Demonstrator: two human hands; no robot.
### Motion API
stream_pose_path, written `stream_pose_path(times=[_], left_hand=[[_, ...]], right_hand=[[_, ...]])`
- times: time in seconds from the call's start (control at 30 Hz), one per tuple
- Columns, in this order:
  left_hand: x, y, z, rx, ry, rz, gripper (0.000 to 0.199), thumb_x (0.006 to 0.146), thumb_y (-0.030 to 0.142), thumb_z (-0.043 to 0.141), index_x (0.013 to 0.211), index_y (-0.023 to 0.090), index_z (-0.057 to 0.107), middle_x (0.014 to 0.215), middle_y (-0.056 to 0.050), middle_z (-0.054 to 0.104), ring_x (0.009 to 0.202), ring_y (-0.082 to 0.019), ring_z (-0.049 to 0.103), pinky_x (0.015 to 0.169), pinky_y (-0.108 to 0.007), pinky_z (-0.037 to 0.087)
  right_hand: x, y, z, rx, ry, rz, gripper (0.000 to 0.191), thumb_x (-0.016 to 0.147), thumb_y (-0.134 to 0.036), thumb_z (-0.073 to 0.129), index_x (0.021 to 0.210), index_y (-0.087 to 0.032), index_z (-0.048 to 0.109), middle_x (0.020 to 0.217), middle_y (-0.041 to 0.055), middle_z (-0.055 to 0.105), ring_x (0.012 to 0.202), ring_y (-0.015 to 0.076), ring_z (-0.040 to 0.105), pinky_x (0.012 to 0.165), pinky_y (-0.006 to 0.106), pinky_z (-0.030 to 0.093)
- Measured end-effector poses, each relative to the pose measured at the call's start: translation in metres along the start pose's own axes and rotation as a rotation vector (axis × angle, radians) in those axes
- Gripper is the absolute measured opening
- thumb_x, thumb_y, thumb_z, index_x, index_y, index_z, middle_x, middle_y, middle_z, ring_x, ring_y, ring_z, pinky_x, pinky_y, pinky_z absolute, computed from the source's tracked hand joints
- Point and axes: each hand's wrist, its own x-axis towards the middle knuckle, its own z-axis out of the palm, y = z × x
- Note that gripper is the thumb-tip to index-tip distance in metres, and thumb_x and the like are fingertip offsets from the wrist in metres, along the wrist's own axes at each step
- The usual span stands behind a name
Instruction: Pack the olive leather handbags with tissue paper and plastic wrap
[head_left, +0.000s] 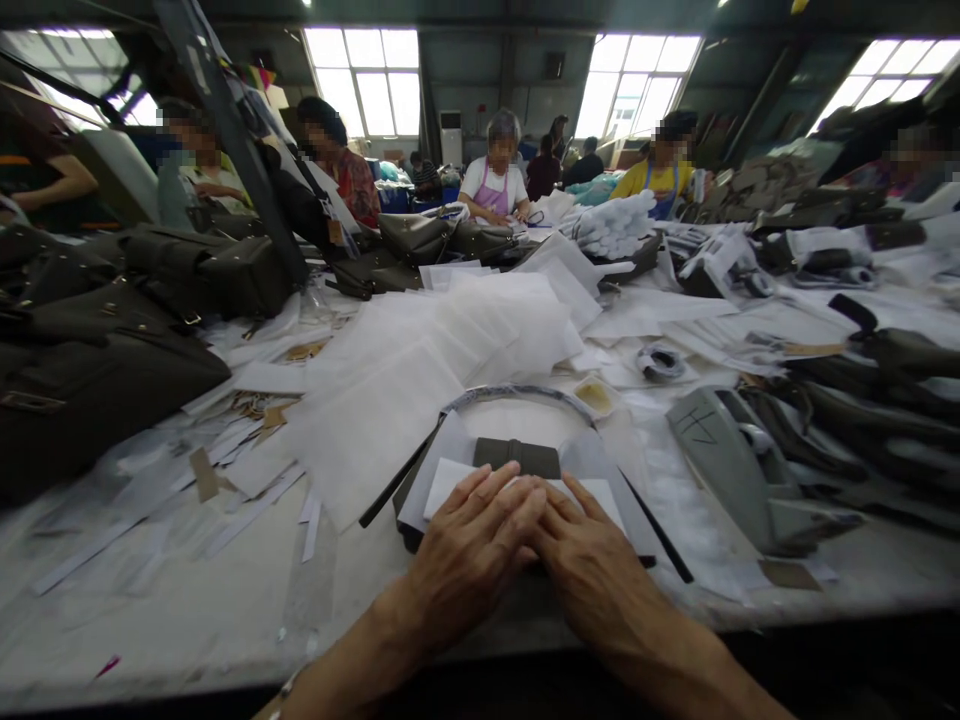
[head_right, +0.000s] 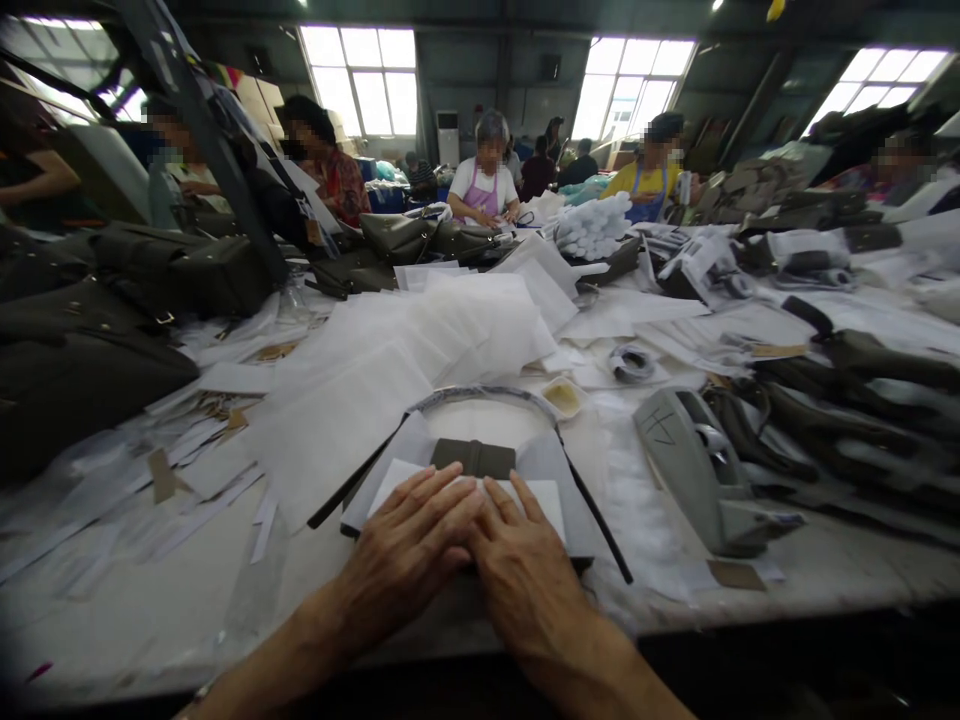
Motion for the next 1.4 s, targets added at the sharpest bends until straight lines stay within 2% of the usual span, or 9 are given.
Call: stream_pose_path(times=[0.1, 0.23, 0.37, 0.5, 0.7, 0.9, 1.07, 1.17, 1.4], left_hand=[[0.003, -0.011, 0.023, 0.067, -0.137, -0.033, 0.055, 0.099, 0.049, 0.046, 0.140, 0.011, 0.047, 0.137, -0.012, 0.059, 0.129, -0.027, 0.053, 0.110, -0.044, 0.039], [-0.010, -0.013, 0.042, 0.080, -0.216, -0.135, 0.061, 0.098, 0.054, 0.046, 0.145, 0.014, 0.041, 0.140, -0.011, 0.057, 0.126, -0.024, 0.055, 0.108, -0.042, 0.041], [-0.021, -0.006, 0.047, 0.152, -0.127, -0.114, 0.059, 0.100, 0.050, 0.044, 0.145, 0.011, 0.041, 0.136, -0.013, 0.060, 0.124, -0.022, 0.057, 0.105, -0.039, 0.043], [-0.027, -0.006, 0.049, 0.262, -0.086, -0.069, 0.059, 0.100, 0.049, 0.044, 0.143, 0.008, 0.042, 0.135, -0.014, 0.061, 0.124, -0.022, 0.057, 0.104, -0.038, 0.044], [-0.025, -0.008, 0.042, 0.261, -0.152, 0.075, 0.065, 0.099, 0.050, 0.044, 0.147, 0.006, 0.037, 0.147, -0.015, 0.050, 0.139, -0.026, 0.042, 0.115, -0.046, 0.032], [-0.027, -0.001, 0.049, 0.218, -0.097, 0.041, 0.053, 0.101, 0.040, 0.046, 0.144, 0.009, 0.043, 0.141, -0.015, 0.056, 0.133, -0.023, 0.051, 0.109, -0.039, 0.041], [-0.035, 0.010, 0.054, 0.232, -0.047, 0.003, 0.043, 0.102, 0.026, 0.042, 0.141, 0.011, 0.048, 0.143, -0.015, 0.054, 0.134, -0.027, 0.049, 0.109, -0.044, 0.041], [-0.033, 0.016, 0.053, 0.224, -0.068, 0.004, 0.042, 0.100, 0.016, 0.039, 0.140, 0.011, 0.050, 0.142, -0.013, 0.055, 0.137, -0.027, 0.045, 0.112, -0.047, 0.037], [-0.020, 0.021, 0.062, 0.152, 0.021, 0.002, 0.039, 0.102, 0.017, 0.028, 0.113, 0.014, 0.065, 0.118, -0.010, 0.067, 0.129, -0.025, 0.052, 0.117, -0.049, 0.029]], right_hand=[[0.000, -0.003, 0.007, 0.056, 0.055, 0.038, 0.047, 0.087, -0.010, 0.051, 0.133, -0.015, 0.058, 0.141, 0.0101, 0.058, 0.134, 0.0244, 0.049, 0.117, 0.046, 0.035], [-0.002, 0.004, 0.001, 0.149, 0.012, 0.013, 0.058, 0.081, -0.003, 0.045, 0.137, -0.014, 0.055, 0.145, 0.0082, 0.054, 0.136, 0.0216, 0.047, 0.116, 0.042, 0.037], [-0.005, 0.008, -0.010, 0.202, -0.050, -0.005, 0.060, 0.080, -0.008, 0.049, 0.139, -0.016, 0.054, 0.147, 0.0075, 0.052, 0.137, 0.0224, 0.046, 0.117, 0.043, 0.037], [-0.012, 0.011, -0.002, 0.118, -0.056, -0.008, 0.071, 0.078, -0.023, 0.062, 0.146, -0.010, 0.045, 0.150, 0.0131, 0.045, 0.137, 0.0304, 0.045, 0.114, 0.049, 0.040], [-0.018, 0.019, 0.024, -0.036, 0.070, -0.010, 0.061, 0.078, -0.015, 0.063, 0.138, -0.008, 0.053, 0.141, 0.0158, 0.057, 0.129, 0.0302, 0.055, 0.109, 0.047, 0.046], [-0.026, 0.012, 0.031, -0.078, 0.266, -0.013, 0.050, 0.087, -0.011, 0.054, 0.136, -0.011, 0.053, 0.135, 0.0144, 0.063, 0.126, 0.0270, 0.057, 0.110, 0.046, 0.043], [-0.035, 0.008, 0.031, -0.076, 0.243, 0.044, 0.050, 0.089, -0.015, 0.058, 0.138, -0.012, 0.050, 0.137, 0.0147, 0.061, 0.129, 0.0299, 0.053, 0.113, 0.054, 0.038], [-0.037, 0.010, 0.034, -0.034, 0.239, 0.047, 0.046, 0.090, -0.011, 0.053, 0.136, -0.011, 0.052, 0.135, 0.0148, 0.062, 0.128, 0.0282, 0.055, 0.111, 0.052, 0.040], [-0.035, 0.012, 0.032, 0.037, 0.448, 0.045, 0.040, 0.086, -0.007, 0.043, 0.121, -0.016, 0.060, 0.118, 0.0090, 0.071, 0.118, 0.0216, 0.062, 0.107, 0.042, 0.046]])
